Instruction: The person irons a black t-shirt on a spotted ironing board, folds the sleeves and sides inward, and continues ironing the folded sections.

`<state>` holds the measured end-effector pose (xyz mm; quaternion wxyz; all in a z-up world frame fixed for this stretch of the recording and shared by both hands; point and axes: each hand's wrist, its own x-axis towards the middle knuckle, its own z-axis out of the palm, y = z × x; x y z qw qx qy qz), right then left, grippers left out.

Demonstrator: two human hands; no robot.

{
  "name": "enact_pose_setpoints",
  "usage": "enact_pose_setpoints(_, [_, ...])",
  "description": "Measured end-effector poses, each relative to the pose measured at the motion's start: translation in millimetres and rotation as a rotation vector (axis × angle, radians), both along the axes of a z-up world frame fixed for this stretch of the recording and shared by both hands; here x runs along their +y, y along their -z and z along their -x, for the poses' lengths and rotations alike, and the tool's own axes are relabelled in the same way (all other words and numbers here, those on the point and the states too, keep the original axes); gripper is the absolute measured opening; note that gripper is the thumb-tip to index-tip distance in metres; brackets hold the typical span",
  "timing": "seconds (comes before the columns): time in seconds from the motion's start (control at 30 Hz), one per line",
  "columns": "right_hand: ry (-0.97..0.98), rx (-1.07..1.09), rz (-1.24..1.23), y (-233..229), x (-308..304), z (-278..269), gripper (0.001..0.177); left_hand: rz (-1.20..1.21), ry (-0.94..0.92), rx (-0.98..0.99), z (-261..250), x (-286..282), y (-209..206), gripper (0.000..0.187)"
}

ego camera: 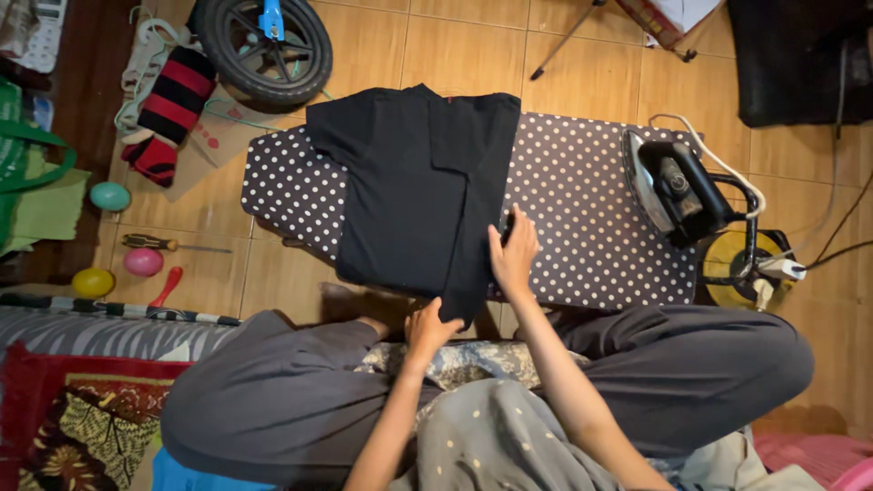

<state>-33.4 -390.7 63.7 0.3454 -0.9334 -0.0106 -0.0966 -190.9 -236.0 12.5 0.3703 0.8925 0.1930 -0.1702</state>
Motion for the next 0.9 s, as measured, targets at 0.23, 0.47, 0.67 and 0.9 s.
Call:
enact_pose_setpoints(0.23, [-0.048, 0.460, 0.051, -8, -6, 57, 0.049, 0.017, -0.075, -0.086, -5, -3, 63, 0.057])
enact_pose_setpoints(0.47, [-0.267, 0.416, -0.351, 36, -30, 94, 0.028, 0.129, -0.188, -0.008, -7, 0, 38, 0.059])
enact_pose_setpoints(0.67, [-0.090, 1.066, -0.962, 29, -40, 119, 0.012, 0.166, -0.175, -0.094, 1, 8, 23, 0.066])
enact_pose_setpoints(0.9, [-0.157, 1.019, -0.970, 2, -34, 136, 0.020, 0.336, -0.255, -0.154, 1, 12, 32, 0.062])
